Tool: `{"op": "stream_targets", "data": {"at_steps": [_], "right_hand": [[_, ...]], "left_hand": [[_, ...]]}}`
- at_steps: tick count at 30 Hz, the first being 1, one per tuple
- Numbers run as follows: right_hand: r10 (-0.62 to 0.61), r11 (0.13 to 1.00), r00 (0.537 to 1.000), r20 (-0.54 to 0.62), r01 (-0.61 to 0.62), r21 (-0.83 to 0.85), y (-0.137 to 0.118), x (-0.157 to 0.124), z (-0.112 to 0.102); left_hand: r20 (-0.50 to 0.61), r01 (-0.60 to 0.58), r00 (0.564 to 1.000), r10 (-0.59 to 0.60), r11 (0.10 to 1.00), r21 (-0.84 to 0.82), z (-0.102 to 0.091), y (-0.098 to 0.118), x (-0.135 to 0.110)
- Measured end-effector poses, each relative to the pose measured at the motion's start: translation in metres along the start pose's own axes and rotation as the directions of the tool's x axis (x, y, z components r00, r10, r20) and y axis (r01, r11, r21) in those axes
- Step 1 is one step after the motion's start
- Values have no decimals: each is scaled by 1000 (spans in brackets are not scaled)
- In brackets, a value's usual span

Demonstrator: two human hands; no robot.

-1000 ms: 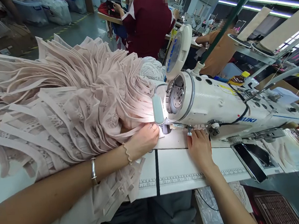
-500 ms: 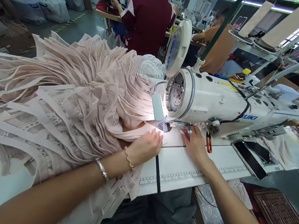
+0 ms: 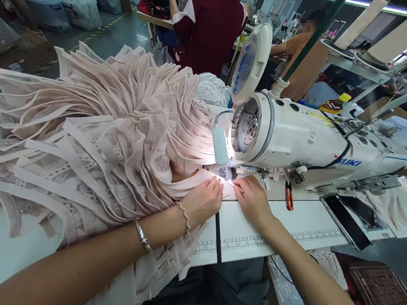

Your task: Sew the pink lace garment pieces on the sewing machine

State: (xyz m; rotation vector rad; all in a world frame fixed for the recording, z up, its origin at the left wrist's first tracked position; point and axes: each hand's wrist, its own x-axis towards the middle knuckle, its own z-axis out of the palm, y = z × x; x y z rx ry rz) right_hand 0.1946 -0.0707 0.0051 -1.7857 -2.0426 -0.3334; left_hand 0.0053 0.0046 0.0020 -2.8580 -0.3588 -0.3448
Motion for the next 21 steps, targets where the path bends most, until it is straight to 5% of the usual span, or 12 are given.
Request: {"op": "stream_targets", "data": {"at_steps": [5,8,12,15,21], "right_hand": [[-20,997,999,38,23,-71,-5,0,0],[72,977,988,138,-42,-210,-12,7,-4],[326,917,848,418,-176,-357,-19,29,-17],[401,904,756,517,-234,-358,-24,43,-20],[404,913,818,411,-333,-234,-31,33,-1]], "left_hand": [[-4,-5,1000,5,1000,-13,5,4,-1],[7,-12,1000,12,1000,-1,1,4,2],[15,-23,1000,23,1000,-20,-2,3,4],[-15,-12,1000,10,996,-85,2,1,4],[-34,253,955,-294,871,-421,6,-13,1]]}}
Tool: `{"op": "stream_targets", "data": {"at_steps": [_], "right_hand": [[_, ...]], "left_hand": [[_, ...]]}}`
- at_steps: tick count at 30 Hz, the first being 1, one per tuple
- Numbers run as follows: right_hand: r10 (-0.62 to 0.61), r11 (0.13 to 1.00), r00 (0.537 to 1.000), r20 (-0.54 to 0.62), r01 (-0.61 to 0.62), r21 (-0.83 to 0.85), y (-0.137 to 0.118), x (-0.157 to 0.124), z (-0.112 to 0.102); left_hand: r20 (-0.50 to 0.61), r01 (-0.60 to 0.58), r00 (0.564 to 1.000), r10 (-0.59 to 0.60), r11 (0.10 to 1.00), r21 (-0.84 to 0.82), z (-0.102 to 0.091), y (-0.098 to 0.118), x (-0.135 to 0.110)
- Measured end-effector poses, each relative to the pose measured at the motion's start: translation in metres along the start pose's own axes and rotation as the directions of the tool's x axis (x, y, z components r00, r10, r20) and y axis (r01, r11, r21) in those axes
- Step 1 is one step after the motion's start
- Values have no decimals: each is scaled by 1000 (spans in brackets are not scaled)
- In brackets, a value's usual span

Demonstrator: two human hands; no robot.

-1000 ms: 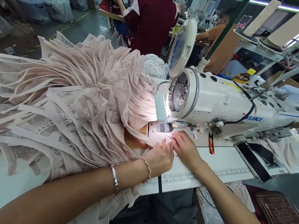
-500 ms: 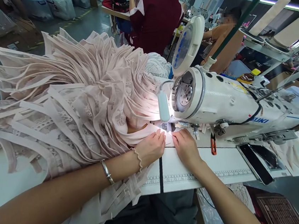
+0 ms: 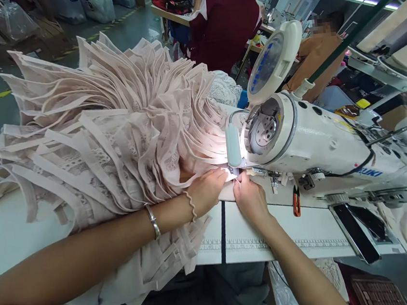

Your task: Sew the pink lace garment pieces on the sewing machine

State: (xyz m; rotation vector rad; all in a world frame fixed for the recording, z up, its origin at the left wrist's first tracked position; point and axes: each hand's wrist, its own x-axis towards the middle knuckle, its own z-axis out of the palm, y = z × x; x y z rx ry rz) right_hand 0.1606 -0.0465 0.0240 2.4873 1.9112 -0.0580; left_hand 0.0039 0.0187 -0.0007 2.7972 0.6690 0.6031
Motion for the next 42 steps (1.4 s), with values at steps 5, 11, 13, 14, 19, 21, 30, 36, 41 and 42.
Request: {"op": "stream_targets", "data": {"at_steps": [5,11,13,14,19,21,30,36,41,42], "right_hand": [[3,996,999,-33,0,87,6,-5,7],[-15,992,998,-60,22,127,8,-4,8],[-36,987,997,-70,46,157,11,-5,7],[-54,980,996,-66,65,187,14,-5,5],[-300,863,943,-144,333,381,37,-12,4],[-385,825,885,-263,457,333,44,-15,9],[-437,886,821,-367,463,-18,31,-15,16],[-510,859,801,-315,495,-132,39,-6,22],[-459,879,843,-281,476,-7,50,1,28],[-448,882,851,-274,471,21,51,2,29]], "left_hand": [[54,-211,975,214,976,-54,2,7,-8],[133,-258,963,236,949,180,11,12,-10],[135,-260,962,236,942,210,11,12,-9],[136,-255,964,230,942,220,10,12,-8],[133,-270,961,244,933,239,11,11,-4],[121,-275,960,253,932,234,13,10,-3],[44,-88,996,81,976,201,0,8,4],[119,-202,976,181,958,203,2,17,10],[79,-231,973,218,948,219,15,21,7],[63,-232,973,224,946,226,17,20,6]]}}
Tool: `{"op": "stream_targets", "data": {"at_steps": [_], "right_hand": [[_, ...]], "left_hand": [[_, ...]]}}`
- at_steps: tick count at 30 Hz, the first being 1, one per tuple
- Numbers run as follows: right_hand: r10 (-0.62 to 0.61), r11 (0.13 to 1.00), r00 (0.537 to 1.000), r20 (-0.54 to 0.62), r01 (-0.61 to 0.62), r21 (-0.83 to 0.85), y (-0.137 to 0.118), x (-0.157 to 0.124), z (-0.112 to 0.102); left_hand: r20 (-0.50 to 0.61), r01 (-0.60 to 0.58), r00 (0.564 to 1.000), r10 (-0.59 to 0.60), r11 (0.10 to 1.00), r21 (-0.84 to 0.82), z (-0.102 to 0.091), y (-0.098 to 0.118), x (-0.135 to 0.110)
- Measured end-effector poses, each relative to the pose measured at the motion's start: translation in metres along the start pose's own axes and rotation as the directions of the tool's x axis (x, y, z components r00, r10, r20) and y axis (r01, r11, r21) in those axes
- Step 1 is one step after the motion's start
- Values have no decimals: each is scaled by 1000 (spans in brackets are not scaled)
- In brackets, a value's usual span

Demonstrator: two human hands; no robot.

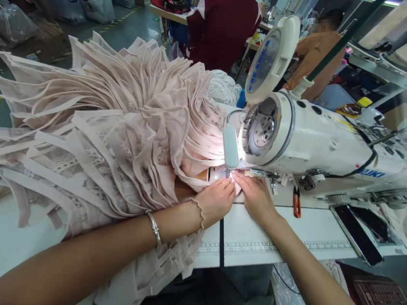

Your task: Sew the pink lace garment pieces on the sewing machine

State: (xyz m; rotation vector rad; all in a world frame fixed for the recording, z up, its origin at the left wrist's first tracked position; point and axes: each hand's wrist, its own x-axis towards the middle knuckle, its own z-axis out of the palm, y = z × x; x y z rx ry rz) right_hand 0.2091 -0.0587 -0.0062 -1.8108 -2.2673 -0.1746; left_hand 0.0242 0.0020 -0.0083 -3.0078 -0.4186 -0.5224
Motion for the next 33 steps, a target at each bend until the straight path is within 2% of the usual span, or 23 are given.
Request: {"op": "stream_targets", "data": {"at_steps": [5,15,23,33], "right_hand": [[25,999,1000,-2,-25,33,1,0,5],[61,998,998,-19,-61,21,-1,1,7],[86,996,996,-14,-86,-26,-5,3,4],[124,988,992,26,-121,-92,-6,6,4]], "left_hand": [[-31,-20,999,22,997,69,6,-1,-1],[-6,-7,1000,7,1000,-9,1,-7,2],[-32,-8,999,9,999,43,-1,-10,2],[28,10,1000,-11,998,60,-6,-13,6]]}}
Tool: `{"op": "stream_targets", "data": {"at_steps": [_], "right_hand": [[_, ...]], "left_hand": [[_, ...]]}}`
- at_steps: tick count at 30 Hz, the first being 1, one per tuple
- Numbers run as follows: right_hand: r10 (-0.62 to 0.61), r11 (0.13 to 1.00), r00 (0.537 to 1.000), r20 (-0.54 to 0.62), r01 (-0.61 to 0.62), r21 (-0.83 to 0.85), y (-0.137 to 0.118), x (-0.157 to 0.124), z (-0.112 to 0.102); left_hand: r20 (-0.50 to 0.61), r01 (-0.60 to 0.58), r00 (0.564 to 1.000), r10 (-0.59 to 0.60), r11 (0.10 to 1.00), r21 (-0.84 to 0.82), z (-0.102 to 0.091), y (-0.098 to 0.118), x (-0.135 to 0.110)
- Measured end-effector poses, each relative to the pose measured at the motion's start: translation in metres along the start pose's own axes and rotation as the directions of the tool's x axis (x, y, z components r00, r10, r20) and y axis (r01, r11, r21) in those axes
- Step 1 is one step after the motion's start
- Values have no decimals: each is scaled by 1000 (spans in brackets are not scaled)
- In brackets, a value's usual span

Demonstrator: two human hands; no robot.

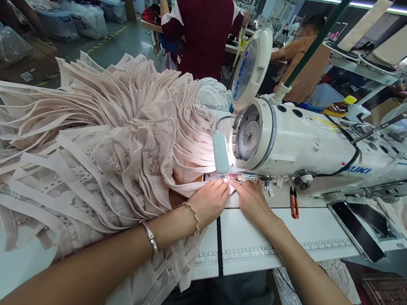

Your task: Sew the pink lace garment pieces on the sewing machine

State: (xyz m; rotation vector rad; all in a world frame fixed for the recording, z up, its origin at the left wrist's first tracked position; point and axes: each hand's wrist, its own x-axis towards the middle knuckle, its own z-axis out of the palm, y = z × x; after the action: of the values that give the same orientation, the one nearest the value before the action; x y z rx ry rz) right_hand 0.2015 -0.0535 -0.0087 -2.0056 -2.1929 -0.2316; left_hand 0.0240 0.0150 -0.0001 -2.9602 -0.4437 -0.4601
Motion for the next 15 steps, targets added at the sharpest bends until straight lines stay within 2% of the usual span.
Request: {"op": "stream_targets", "data": {"at_steps": [3,9,11,15], "right_hand": [[15,1000,999,36,-15,-4,-2,2,-3],[68,998,981,181,-70,5,-7,6,-14],[73,996,981,177,-80,33,-7,6,-13],[102,980,991,82,-115,163,-2,5,-3]], "left_hand": [[-5,5,1000,-5,1000,-7,1,-1,1],[-1,9,1000,-9,1000,-18,2,-1,0],[-24,13,1000,-14,1000,-20,2,0,-1],[-81,-9,997,11,999,32,0,-4,-2]]}}
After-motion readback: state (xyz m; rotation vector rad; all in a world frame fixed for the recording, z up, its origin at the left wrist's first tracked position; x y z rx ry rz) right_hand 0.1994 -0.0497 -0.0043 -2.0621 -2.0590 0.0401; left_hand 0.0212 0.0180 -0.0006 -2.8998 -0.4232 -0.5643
